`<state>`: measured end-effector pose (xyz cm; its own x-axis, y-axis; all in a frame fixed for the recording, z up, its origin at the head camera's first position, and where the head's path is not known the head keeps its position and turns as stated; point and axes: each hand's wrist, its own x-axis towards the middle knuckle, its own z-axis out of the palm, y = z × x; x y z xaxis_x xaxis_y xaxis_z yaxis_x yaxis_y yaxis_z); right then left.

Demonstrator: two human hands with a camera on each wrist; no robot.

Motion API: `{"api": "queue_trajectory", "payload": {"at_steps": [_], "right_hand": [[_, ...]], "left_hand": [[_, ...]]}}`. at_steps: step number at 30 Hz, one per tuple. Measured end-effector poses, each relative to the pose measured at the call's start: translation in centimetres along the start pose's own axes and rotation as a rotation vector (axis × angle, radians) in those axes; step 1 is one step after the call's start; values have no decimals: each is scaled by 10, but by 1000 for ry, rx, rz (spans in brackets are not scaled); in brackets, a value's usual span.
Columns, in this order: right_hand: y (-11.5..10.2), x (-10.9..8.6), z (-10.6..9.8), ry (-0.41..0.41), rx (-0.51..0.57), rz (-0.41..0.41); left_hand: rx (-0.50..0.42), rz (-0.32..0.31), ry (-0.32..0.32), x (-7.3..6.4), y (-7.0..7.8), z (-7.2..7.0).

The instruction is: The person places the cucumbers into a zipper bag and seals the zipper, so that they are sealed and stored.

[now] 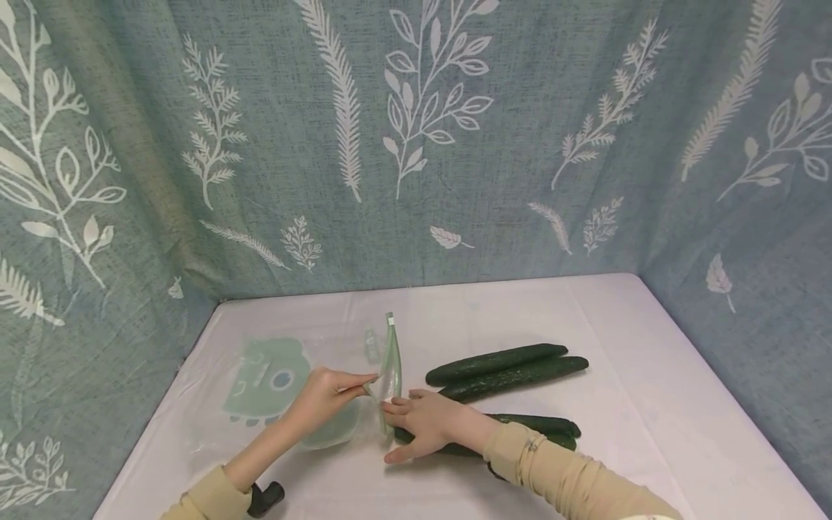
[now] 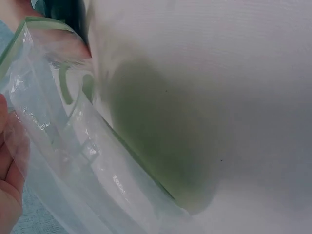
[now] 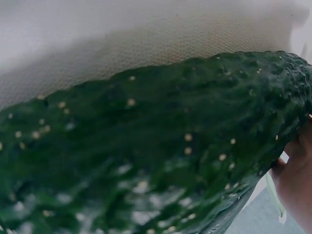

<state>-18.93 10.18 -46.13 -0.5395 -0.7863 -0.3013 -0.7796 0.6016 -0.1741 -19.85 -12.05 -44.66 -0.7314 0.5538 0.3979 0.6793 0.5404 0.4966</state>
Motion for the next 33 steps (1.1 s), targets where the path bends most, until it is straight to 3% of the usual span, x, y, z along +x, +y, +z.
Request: {"api": "queue_trajectory", "payload": {"at_steps": [8, 28, 33], "right_hand": [[1, 0, 3, 29, -31, -15], [-1, 2, 10, 82, -3, -44], [5, -1, 16, 93, 79, -45]], "left_hand": [[38, 18, -3, -2, 0, 3], [32, -45, -56, -10, 3, 4], [53, -32, -40, -8, 3, 6]]}}
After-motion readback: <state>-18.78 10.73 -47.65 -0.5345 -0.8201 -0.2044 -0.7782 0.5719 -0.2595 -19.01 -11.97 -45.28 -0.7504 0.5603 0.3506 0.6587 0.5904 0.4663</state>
